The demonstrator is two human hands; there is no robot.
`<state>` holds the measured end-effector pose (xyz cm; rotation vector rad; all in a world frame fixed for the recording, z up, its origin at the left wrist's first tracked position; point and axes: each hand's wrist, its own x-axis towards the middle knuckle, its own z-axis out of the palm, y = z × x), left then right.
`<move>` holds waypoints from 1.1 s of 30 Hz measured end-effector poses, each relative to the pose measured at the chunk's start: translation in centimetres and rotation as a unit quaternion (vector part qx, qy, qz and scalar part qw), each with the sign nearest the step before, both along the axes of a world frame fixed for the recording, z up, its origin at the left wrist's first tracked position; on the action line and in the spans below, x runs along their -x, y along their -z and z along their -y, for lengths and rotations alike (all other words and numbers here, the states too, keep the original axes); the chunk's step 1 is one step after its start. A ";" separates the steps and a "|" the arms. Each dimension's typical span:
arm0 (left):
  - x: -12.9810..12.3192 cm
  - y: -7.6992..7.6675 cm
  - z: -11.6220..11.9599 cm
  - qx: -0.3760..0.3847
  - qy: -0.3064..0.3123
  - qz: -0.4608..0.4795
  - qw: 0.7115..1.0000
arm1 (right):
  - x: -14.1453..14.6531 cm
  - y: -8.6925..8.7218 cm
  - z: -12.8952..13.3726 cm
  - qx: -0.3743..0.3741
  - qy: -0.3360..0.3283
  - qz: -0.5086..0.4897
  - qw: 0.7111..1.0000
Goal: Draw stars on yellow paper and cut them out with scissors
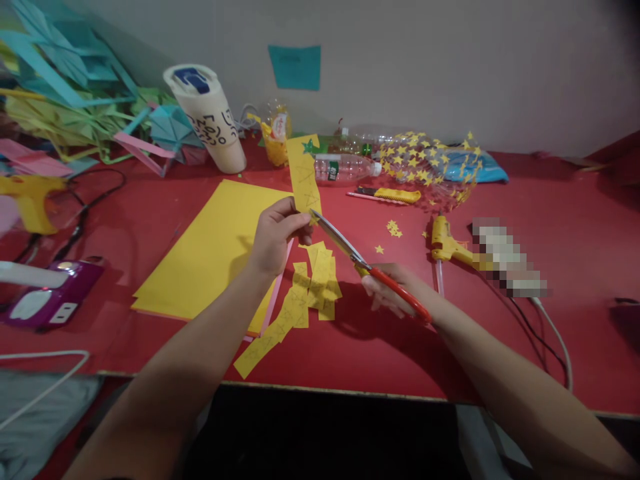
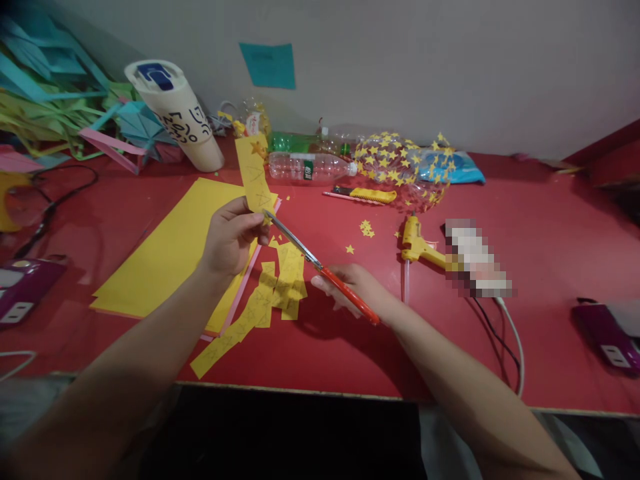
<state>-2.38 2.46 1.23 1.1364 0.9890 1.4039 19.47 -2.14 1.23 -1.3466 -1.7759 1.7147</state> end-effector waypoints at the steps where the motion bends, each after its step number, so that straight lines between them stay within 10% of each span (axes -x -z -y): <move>1: 0.0 0.0 0.0 0.000 0.001 -0.001 1.000 | 0.0 0.0 0.0 -0.002 0.001 0.001 1.000; 33: 0.2 -0.7 0.0 -0.007 0.016 -0.009 1.000 | -0.5 0.9 0.1 -0.037 -0.009 0.009 0.999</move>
